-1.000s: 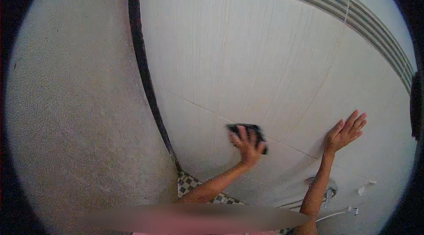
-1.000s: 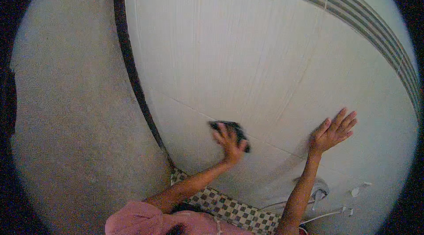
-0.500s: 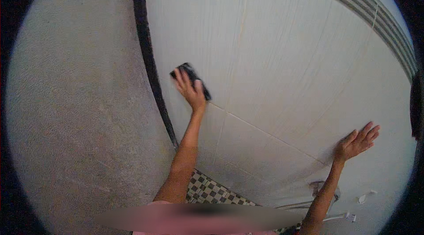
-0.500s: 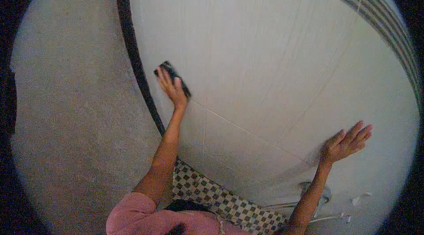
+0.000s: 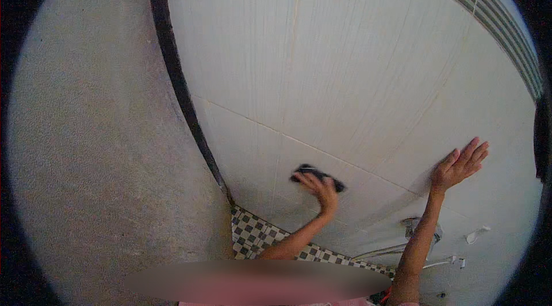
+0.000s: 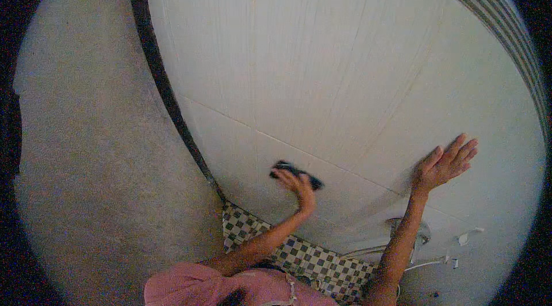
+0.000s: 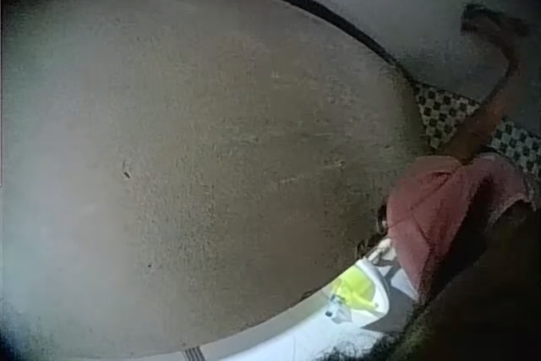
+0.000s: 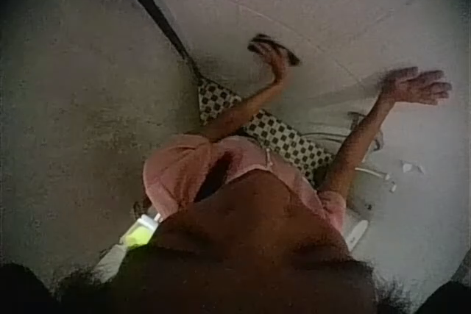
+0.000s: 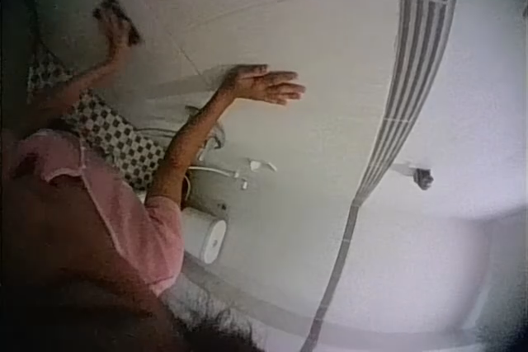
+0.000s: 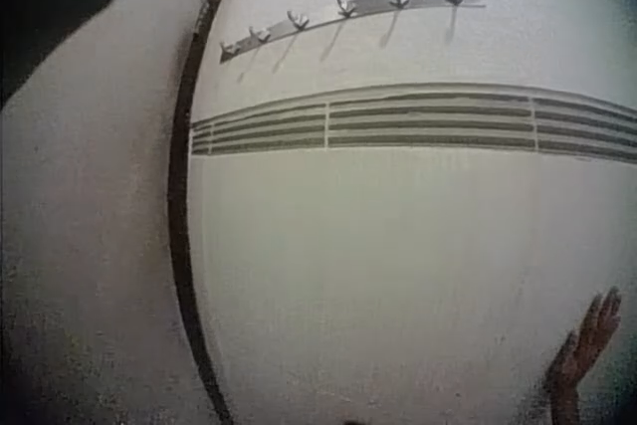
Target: Wiping down and cleaning the wall tiles in a bathroom using a sponge/rag.
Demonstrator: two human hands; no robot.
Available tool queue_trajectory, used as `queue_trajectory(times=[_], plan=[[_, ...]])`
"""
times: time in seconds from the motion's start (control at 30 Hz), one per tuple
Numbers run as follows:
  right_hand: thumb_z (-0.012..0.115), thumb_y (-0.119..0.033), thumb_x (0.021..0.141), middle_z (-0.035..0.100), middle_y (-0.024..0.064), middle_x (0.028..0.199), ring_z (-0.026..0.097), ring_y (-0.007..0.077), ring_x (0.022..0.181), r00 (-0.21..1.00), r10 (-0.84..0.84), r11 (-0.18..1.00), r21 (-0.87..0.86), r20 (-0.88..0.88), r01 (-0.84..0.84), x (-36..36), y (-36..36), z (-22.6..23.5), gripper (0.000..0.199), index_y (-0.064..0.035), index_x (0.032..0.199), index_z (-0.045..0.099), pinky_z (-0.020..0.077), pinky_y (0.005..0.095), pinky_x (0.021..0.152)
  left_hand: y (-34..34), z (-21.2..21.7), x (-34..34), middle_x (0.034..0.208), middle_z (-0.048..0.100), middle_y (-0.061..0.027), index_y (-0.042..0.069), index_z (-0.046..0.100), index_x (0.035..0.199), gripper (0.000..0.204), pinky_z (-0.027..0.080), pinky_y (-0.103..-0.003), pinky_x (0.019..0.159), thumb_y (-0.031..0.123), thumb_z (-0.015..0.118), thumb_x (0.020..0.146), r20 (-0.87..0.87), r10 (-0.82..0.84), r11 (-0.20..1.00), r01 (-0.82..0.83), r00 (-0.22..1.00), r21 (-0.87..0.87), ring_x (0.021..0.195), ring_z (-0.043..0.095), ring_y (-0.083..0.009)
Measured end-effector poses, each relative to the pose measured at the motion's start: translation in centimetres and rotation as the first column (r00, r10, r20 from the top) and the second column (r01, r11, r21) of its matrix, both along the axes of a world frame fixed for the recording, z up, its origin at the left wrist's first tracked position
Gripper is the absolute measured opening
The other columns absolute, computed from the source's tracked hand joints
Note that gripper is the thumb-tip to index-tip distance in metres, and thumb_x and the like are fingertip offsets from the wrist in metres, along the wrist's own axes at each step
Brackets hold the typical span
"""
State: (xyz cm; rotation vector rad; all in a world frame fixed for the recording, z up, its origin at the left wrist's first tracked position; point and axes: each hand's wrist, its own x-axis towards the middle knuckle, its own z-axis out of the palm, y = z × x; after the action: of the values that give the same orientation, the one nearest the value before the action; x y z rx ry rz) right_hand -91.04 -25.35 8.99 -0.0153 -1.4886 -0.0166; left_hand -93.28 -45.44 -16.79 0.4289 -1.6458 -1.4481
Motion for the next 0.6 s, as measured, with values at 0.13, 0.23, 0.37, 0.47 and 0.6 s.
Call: queue_trajectory(times=[0.13,0.23,0.37,0.47,0.6], plan=[[0.032,-0.034,0.097,0.022,0.0101,0.149,0.016,0.0305,0.138,1.0,0.011,0.999,0.035,0.018,-0.012,0.2,0.4,0.0,0.048,-0.0145,0.14,0.034,0.0052,0.0526,0.107,-1.1,6.7,0.1,0.151,0.0,-0.0159,0.012,0.019,0.144,0.069,0.0,-0.07,0.098,0.041,0.047,0.087,-0.191,-0.16,0.841,0.033,0.968,-0.54,0.131,-0.002,-0.0537],[0.033,-0.035,0.096,0.022,0.0095,0.149,0.016,0.0302,0.138,0.999,0.007,0.999,0.044,0.031,-0.009,0.3,0.4,0.0,0.048,-0.0143,0.14,0.034,0.0058,0.0526,0.107,-8.4,10.0,-3.3,0.15,0.009,-0.0186,0.019,0.027,0.142,0.066,0.006,-0.068,0.1,0.049,0.044,0.086,-0.296,0.005,0.708,-0.212,0.955,-0.673,0.133,0.003,-0.0514],[0.031,-0.035,0.097,0.022,0.0099,0.149,0.017,0.0304,0.138,1.0,-0.016,0.998,0.052,0.005,0.016,0.0,0.3,-0.1,0.049,-0.0127,0.14,0.034,0.0068,0.0513,0.108,-20.8,10.5,-7.9,0.149,0.017,-0.0164,0.009,0.027,0.141,0.064,0.006,-0.059,0.106,0.044,0.039,0.089,-0.456,0.128,0.805,-0.361,0.881,-0.472,0.134,0.012,-0.0434],[0.03,-0.035,0.097,0.021,0.0093,0.149,0.016,0.0302,0.138,1.0,-0.016,0.998,0.056,-0.002,0.016,-0.2,0.1,-0.1,0.049,-0.013,0.141,0.033,0.0063,0.0505,0.108,-28.3,7.0,-9.6,0.15,0.015,-0.015,0.003,0.023,0.142,0.061,0.007,-0.051,0.109,0.041,0.031,0.094,-0.334,0.245,0.834,-0.374,0.91,-0.406,0.137,0.013,-0.0358],[0.029,-0.034,0.097,0.023,0.0115,0.148,0.018,0.0315,0.137,1.0,-0.012,0.998,0.056,-0.012,0.013,-0.3,0.2,0.2,0.049,-0.0104,0.139,0.035,0.0089,0.0497,0.108,-32.6,-0.9,-11.2,0.15,0.012,-0.013,0.005,0.019,0.143,0.064,0.007,-0.047,0.11,0.045,0.031,0.095,-0.17,0.255,0.964,-0.264,0.952,-0.029,0.138,0.011,-0.0305]])
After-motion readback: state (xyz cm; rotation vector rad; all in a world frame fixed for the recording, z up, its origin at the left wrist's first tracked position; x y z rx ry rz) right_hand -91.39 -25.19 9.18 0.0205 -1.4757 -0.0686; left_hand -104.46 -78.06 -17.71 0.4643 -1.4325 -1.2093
